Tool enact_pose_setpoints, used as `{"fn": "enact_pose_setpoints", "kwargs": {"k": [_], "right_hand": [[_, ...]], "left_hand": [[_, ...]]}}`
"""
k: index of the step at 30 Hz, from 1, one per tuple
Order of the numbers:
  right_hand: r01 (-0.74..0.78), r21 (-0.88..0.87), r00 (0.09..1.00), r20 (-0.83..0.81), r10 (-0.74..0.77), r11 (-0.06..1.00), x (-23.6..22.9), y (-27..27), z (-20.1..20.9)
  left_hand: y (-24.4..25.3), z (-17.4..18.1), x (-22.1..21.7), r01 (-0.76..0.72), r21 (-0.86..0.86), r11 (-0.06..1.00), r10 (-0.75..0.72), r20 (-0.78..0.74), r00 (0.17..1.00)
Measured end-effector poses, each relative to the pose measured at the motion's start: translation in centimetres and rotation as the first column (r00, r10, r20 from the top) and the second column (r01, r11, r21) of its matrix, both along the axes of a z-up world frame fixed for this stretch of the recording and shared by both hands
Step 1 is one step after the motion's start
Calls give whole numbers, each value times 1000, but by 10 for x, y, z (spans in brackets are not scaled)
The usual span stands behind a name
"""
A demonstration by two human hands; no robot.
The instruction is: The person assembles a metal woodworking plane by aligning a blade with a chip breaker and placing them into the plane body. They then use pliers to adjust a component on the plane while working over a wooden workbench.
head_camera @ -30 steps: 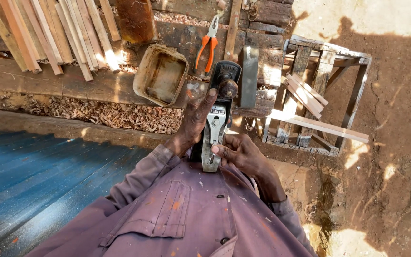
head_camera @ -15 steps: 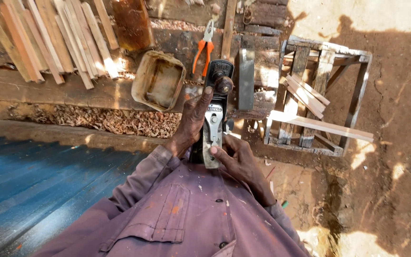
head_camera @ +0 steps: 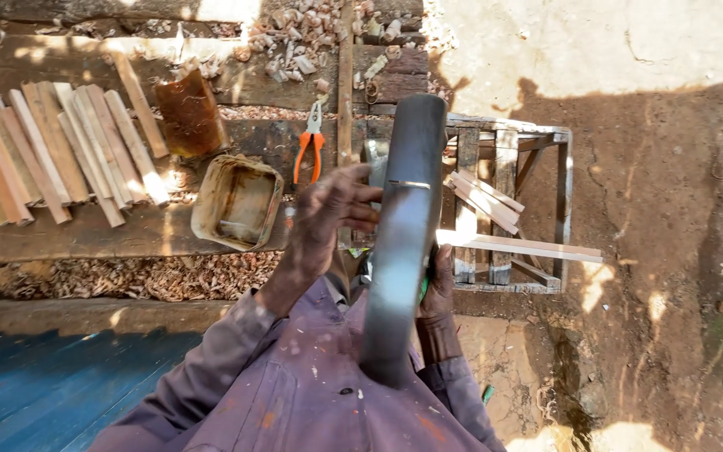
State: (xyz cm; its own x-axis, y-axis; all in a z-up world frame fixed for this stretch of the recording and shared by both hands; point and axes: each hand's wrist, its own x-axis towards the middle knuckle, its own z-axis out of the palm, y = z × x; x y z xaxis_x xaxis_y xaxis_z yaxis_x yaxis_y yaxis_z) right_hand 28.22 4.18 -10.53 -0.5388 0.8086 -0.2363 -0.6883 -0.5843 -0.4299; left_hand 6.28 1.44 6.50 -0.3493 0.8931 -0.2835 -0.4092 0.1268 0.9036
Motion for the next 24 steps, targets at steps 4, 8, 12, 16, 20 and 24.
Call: {"fn": "enact_pose_setpoints", "kwargs": {"k": [4, 8, 12, 16, 20, 24], "right_hand": [[16, -43, 1000, 13, -15, 999, 23, -1, -29], [44, -124, 999, 22, -41, 991, 45, -18, -55], [94, -204, 996, 25, -91, 974, 63, -37, -76], [123, -290, 992, 34, -118, 949, 82, -63, -89], [125, -357, 992, 29, -123, 926, 84, -72, -97], [132, -419, 991, 38, -128, 898, 87, -78, -100]], "left_hand": [[16, -21, 41, 118, 153, 981, -120, 6, 993], [24, 33, 77, 242, -46, 969, -246, -184, 952], [24, 22, 77, 222, -36, 974, -224, -80, 971], [20, 22, 78, 179, -33, 983, -182, -113, 977], [24, -9, 103, 2, -26, 1000, -8, -257, 966], [20, 16, 85, 217, 93, 972, -234, 261, 936]]}}
